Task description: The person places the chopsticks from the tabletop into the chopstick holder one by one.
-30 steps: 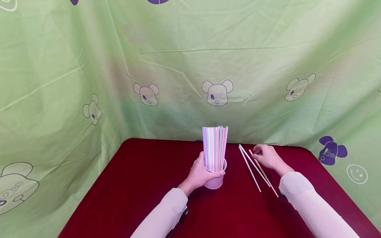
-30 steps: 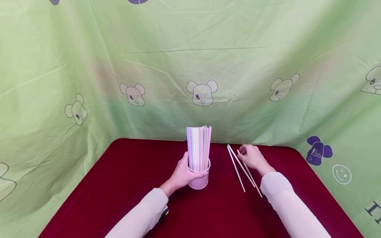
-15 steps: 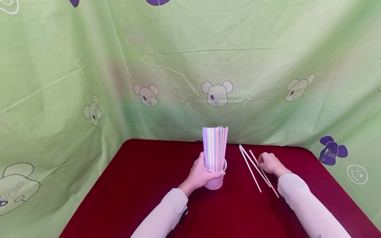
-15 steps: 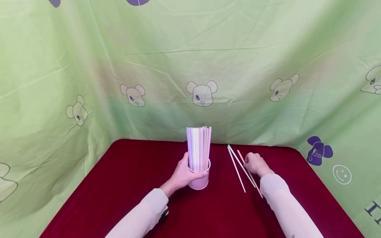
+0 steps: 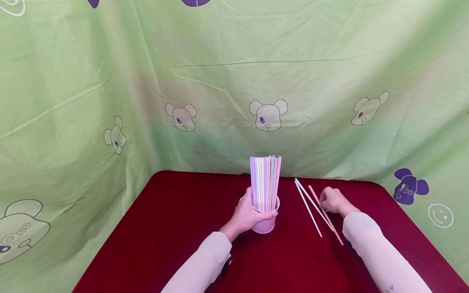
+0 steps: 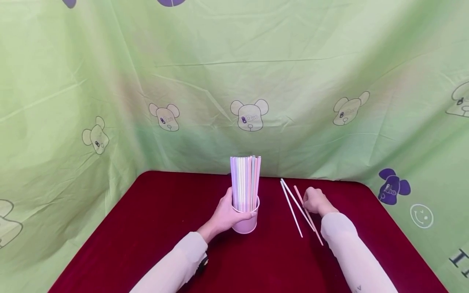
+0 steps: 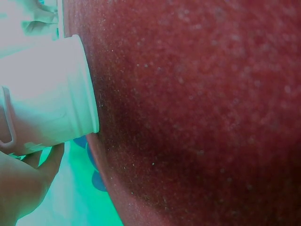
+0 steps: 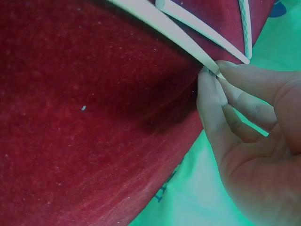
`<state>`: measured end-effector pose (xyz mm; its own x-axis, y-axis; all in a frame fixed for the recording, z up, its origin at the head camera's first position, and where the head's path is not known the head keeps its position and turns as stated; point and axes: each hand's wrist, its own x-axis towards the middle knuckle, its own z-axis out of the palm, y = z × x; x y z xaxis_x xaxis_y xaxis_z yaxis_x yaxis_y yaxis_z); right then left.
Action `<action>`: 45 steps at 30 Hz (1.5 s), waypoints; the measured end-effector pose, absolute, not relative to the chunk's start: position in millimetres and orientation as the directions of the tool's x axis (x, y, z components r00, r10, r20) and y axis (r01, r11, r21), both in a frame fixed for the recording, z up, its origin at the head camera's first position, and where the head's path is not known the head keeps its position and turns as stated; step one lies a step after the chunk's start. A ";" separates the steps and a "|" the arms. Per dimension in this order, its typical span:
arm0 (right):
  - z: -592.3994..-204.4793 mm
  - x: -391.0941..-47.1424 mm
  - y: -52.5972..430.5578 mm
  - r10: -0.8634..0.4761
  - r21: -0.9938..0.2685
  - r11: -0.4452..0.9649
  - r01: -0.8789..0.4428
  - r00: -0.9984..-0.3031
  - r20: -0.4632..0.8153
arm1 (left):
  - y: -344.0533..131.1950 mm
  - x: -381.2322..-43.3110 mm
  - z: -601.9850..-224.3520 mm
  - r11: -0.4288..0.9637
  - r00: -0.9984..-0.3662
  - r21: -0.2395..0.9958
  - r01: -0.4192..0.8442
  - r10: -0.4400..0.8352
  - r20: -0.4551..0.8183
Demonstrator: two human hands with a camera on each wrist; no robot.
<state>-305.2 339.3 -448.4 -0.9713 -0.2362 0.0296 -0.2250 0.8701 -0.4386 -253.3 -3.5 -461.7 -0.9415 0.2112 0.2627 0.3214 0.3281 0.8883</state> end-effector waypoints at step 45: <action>-357.9 -282.3 279.9 -0.018 -0.702 0.654 -0.284 -0.933 0.360 | -2.1 -252.2 -458.5 0.262 -0.948 0.919 0.293 0.205 0.244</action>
<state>-282.3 279.9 -357.9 -0.9327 -0.0179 0.3602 -0.2835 0.6536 -0.7017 -252.2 -2.1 -458.5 -0.9479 0.2053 0.2436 0.2931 0.2625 0.9194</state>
